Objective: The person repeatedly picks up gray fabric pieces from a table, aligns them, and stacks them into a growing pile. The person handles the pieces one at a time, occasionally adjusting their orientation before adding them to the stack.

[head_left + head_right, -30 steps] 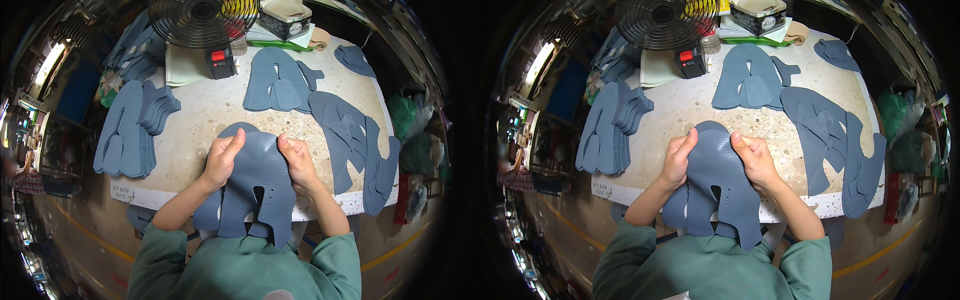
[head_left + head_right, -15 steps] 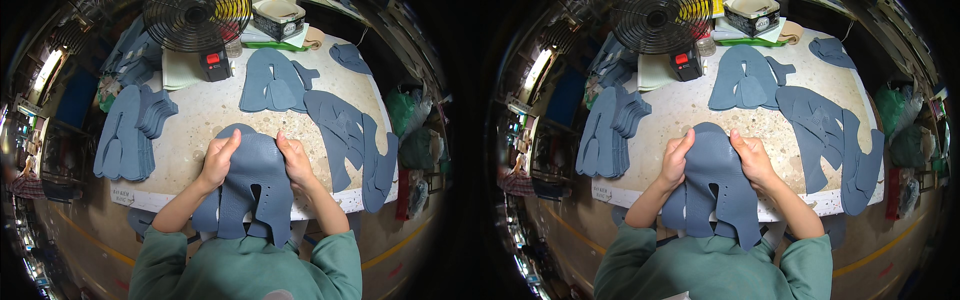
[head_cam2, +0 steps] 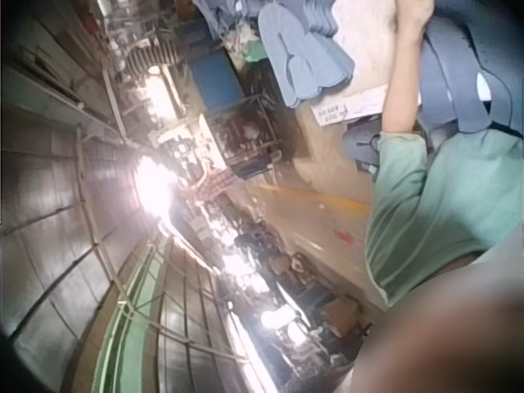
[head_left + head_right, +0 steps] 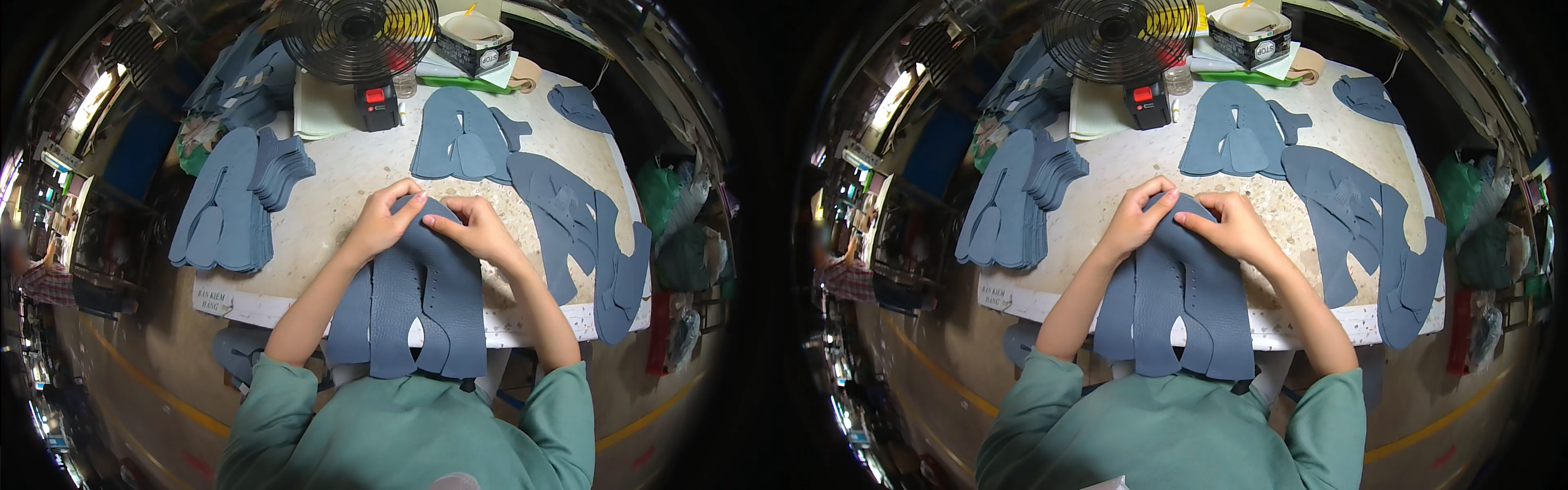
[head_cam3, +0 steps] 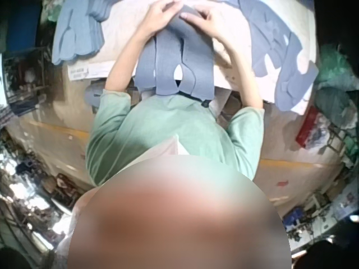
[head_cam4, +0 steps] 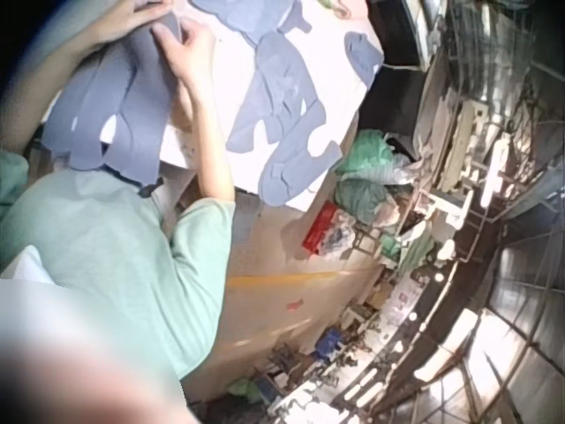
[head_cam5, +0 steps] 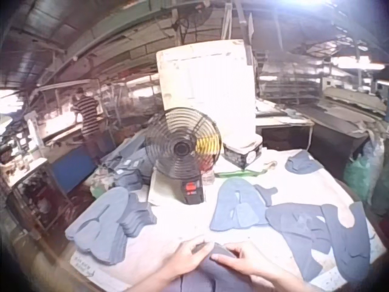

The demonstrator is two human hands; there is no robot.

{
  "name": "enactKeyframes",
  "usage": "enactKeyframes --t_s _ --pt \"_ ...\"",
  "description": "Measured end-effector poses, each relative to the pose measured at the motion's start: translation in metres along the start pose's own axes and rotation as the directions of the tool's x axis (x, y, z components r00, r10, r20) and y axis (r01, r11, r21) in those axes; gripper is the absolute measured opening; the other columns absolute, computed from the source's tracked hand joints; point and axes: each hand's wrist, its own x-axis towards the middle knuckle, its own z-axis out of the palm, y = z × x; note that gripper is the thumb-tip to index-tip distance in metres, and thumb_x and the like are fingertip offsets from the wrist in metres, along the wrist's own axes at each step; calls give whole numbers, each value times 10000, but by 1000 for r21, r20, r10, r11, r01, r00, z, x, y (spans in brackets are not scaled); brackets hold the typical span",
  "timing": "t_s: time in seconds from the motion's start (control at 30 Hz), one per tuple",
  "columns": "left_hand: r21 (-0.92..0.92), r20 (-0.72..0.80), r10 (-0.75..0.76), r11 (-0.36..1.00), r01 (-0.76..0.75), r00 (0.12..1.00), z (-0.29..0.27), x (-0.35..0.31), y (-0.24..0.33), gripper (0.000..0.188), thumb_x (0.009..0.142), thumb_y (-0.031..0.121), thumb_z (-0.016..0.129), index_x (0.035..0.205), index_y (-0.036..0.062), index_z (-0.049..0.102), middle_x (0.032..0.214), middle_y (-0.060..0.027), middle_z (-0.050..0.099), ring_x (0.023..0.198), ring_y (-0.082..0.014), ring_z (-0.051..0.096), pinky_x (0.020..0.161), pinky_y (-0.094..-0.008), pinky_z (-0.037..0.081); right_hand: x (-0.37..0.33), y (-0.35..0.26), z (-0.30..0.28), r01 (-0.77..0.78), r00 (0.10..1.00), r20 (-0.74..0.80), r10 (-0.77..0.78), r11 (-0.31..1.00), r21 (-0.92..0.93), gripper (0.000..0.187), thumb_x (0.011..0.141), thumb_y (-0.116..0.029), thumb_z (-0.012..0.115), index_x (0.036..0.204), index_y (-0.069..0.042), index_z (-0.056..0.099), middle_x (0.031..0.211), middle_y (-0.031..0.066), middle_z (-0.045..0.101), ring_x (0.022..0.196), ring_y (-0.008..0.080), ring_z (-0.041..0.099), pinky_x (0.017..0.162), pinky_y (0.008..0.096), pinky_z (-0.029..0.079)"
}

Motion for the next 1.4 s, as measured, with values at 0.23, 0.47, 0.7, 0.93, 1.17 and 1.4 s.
enactKeyframes --t_s 0.23,0.47,0.7,0.93,1.17,1.4 --pt "178 -106 276 950 -255 955 3 2 -8 270 931 161 538 719 11 463 670 -2 426 673 -79 391 634 -241 359 25 -7 3 105 994 56 -98 985 -137 245 814 -210 667 770 31 677 515 67 538 503 51 432 466 277 375" --pt "19 -272 -37 999 44 962 -7 4 -25 338 935 228 556 692 18 452 605 -4 399 651 -71 356 602 -257 354 33 -9 16 -205 962 207 178 972 115 179 814 -144 705 740 19 689 627 11 623 562 46 538 491 212 430" --pt "61 -289 -53 995 74 956 -18 10 -39 359 934 251 559 658 45 457 585 35 373 576 -51 310 503 -257 289 2 -6 29 -241 961 204 189 931 274 237 754 -156 761 856 38 671 736 78 668 613 114 610 579 239 492" --pt "62 -323 -82 992 108 943 -25 16 -51 367 934 261 559 647 61 449 600 53 362 598 -46 305 533 -240 286 -36 7 37 -327 939 224 262 884 335 389 746 -127 764 1039 71 603 886 112 673 778 138 633 710 257 507" --pt "36 -321 -131 988 150 938 -28 19 -55 369 920 256 574 650 38 447 595 38 364 615 -61 315 547 -247 307 -79 14 38 -291 932 314 183 893 343 208 791 -167 736 775 29 668 691 -1 639 594 41 519 521 211 413" --pt "40 -314 -149 985 170 938 -24 21 -62 380 915 268 577 639 38 451 585 38 368 608 -60 316 535 -249 305 -124 8 35 -303 922 365 130 829 469 131 807 -77 706 721 13 665 677 -35 600 603 20 477 531 197 378"
